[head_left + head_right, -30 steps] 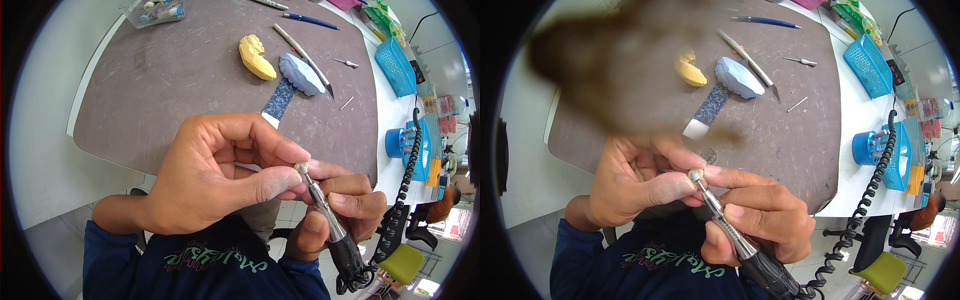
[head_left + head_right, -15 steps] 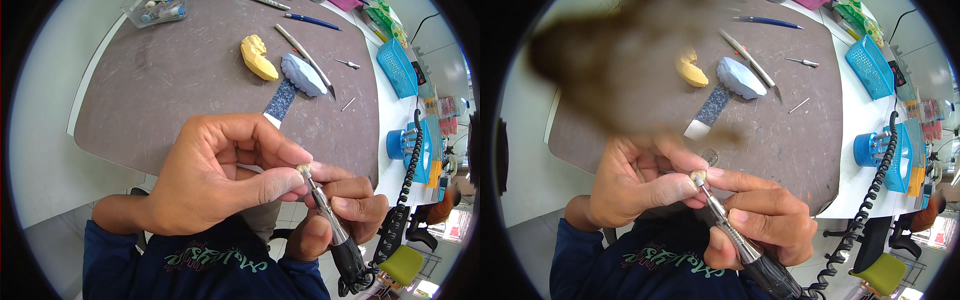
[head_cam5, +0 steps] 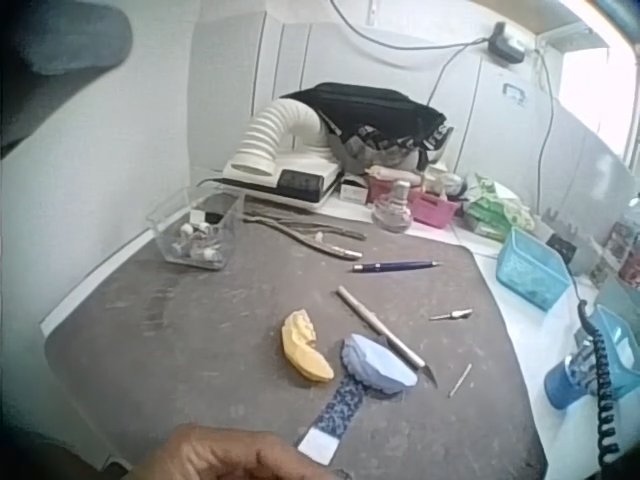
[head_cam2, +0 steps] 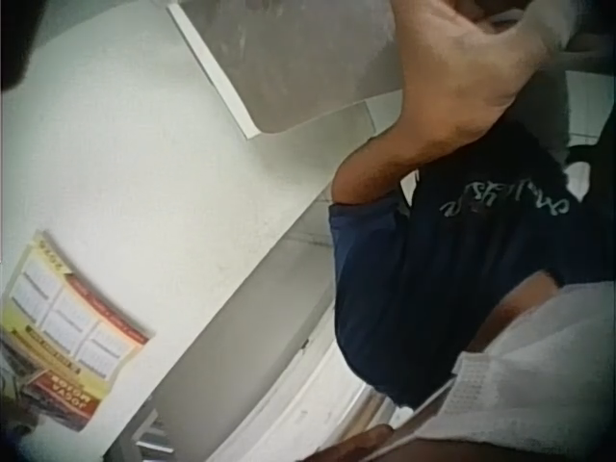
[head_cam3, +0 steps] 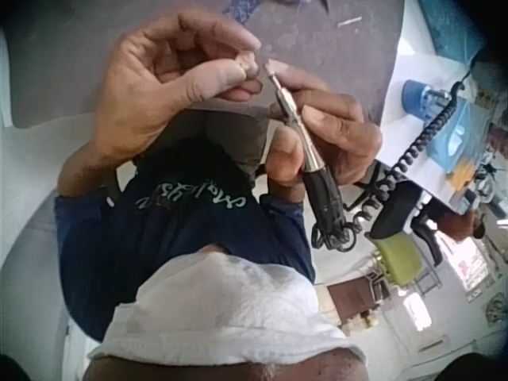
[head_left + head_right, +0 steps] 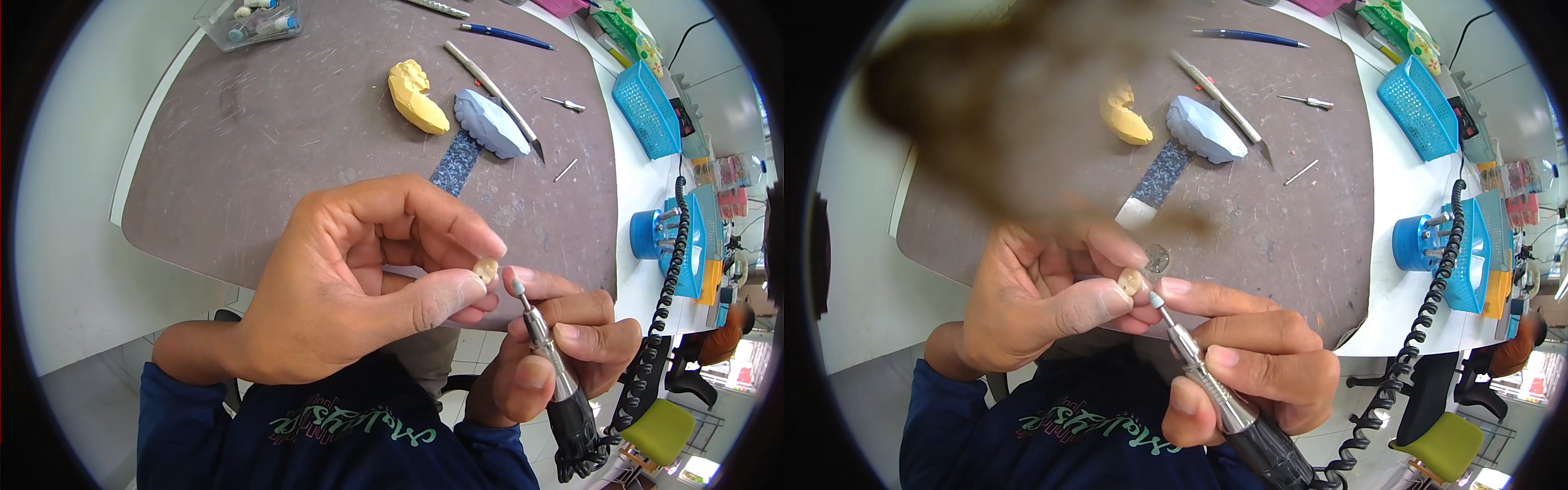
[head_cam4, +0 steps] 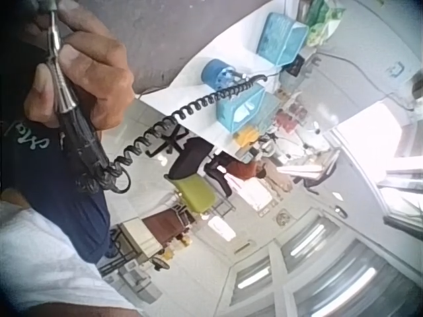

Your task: Fitting and adjusting an individual crown prosthetic onto dental jaw models and refining it using a laboratory micro-motor handpiece tool.

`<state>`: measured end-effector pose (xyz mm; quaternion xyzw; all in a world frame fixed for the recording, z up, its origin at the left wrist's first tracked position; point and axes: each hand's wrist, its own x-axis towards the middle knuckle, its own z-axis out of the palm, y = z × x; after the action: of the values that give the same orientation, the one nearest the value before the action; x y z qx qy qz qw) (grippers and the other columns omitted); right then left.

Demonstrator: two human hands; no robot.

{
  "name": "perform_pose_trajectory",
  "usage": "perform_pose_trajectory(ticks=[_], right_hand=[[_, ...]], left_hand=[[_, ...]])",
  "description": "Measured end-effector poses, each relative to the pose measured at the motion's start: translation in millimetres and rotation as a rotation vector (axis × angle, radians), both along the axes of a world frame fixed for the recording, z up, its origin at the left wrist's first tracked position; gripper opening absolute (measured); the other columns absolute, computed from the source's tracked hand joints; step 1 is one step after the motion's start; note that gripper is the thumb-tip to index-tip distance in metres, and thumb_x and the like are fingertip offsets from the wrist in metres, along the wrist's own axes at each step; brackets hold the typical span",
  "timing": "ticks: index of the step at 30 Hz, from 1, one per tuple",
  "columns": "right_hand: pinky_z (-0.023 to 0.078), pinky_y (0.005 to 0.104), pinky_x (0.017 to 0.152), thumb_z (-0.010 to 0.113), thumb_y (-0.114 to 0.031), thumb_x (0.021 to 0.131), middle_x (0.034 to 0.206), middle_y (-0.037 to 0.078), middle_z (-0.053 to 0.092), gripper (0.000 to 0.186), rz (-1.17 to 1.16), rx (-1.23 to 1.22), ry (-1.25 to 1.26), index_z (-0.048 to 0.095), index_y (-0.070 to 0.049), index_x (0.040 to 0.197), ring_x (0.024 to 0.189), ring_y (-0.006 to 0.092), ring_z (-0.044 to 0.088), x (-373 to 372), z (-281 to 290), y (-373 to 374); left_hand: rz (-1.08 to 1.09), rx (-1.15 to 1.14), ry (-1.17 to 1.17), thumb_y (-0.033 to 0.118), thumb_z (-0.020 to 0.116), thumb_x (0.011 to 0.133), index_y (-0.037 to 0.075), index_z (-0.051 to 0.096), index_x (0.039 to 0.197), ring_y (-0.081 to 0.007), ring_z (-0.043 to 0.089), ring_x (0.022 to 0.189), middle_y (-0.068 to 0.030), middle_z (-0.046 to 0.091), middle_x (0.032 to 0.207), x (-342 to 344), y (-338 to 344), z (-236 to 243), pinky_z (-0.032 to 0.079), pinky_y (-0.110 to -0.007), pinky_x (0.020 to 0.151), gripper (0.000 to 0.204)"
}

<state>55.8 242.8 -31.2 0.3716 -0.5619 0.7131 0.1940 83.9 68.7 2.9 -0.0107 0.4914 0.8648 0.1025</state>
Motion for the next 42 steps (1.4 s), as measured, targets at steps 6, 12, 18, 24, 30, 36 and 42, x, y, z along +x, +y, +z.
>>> perform_pose_trajectory(ticks=[6, 12, 18, 24, 30, 36, 42], right_hand=[[0.056, 0.0352, 0.073, 0.068, -0.040, 0.084, 0.068, 0.009, 0.050, 0.041, -0.278, 0.212, -0.027, 0.043, -0.008, 0.096, 0.073, 0.0263, 0.065, 8.1, 3.6, -3.1], [0.055, 0.0392, 0.078, 0.067, -0.033, 0.084, 0.073, 0.009, 0.053, 0.038, -0.222, 0.214, 0.019, 0.044, -0.008, 0.100, 0.081, 0.0295, 0.065, 6.0, 1.7, 0.2], [0.054, 0.0462, 0.083, 0.072, -0.008, 0.076, 0.081, 0.013, 0.060, 0.035, -0.085, 0.182, 0.141, 0.051, -0.003, 0.103, 0.089, 0.0381, 0.066, -0.6, 0.2, 5.5], [0.053, 0.0470, 0.085, 0.073, -0.012, 0.077, 0.081, 0.013, 0.060, 0.035, -0.170, 0.226, 0.061, 0.050, -0.004, 0.101, 0.092, 0.0391, 0.065, 5.6, 4.4, 1.9], [0.052, 0.0415, 0.088, 0.067, -0.032, 0.086, 0.079, 0.011, 0.054, 0.036, -0.204, 0.338, -0.048, 0.042, -0.009, 0.099, 0.094, 0.0334, 0.063, 10.9, 9.9, -3.1], [0.053, 0.0413, 0.087, 0.068, -0.033, 0.085, 0.079, 0.011, 0.054, 0.038, -0.217, 0.330, -0.075, 0.041, -0.009, 0.097, 0.092, 0.0324, 0.064, 12.1, 10.8, -5.0], [0.052, 0.0419, 0.089, 0.068, -0.031, 0.085, 0.080, 0.010, 0.054, 0.037, -0.211, 0.346, -0.109, 0.042, -0.009, 0.098, 0.094, 0.0318, 0.064, 15.1, 12.4, -4.3]], left_hand=[[-0.019, 0.011, -0.016, -0.001, 0.057, 0.088, -0.004, 0.058, 0.108, -0.0208, 0.067, 0.091, -0.0162, 0.065, 0.095, -1.3, -0.7, 3.3, 0.059, -0.031, 0.077, 0.020], [-0.051, -0.006, 0.012, 0.006, 0.056, 0.091, -0.004, 0.057, 0.109, -0.0225, 0.067, 0.091, -0.0170, 0.065, 0.098, -3.5, -1.3, 2.1, 0.059, -0.031, 0.077, 0.021], [-0.024, -0.001, -0.012, 0.009, 0.055, 0.092, -0.004, 0.056, 0.108, -0.0233, 0.066, 0.093, -0.0169, 0.064, 0.101, -1.5, 0.0, 1.0, 0.059, -0.031, 0.076, 0.020], [0.004, -0.032, 0.047, 0.011, 0.056, 0.092, -0.005, 0.056, 0.107, -0.0209, 0.066, 0.089, -0.0136, 0.063, 0.096, -2.9, 1.4, -2.3, 0.059, -0.031, 0.077, 0.021], [-0.026, 0.003, -0.002, 0.010, 0.058, 0.091, -0.005, 0.056, 0.107, -0.0202, 0.066, 0.085, -0.0140, 0.064, 0.091, -2.3, -0.3, 0.6, 0.059, -0.031, 0.077, 0.022], [-0.027, 0.016, -0.012, 0.008, 0.059, 0.090, -0.005, 0.057, 0.107, -0.0204, 0.067, 0.084, -0.0145, 0.064, 0.090, -2.3, 0.2, 2.2, 0.059, -0.031, 0.077, 0.022], [-0.026, 0.003, -0.018, 0.007, 0.059, 0.090, -0.005, 0.057, 0.106, -0.0204, 0.066, 0.085, -0.0142, 0.064, 0.091, -1.6, 0.5, 1.9, 0.059, -0.032, 0.077, 0.021]])
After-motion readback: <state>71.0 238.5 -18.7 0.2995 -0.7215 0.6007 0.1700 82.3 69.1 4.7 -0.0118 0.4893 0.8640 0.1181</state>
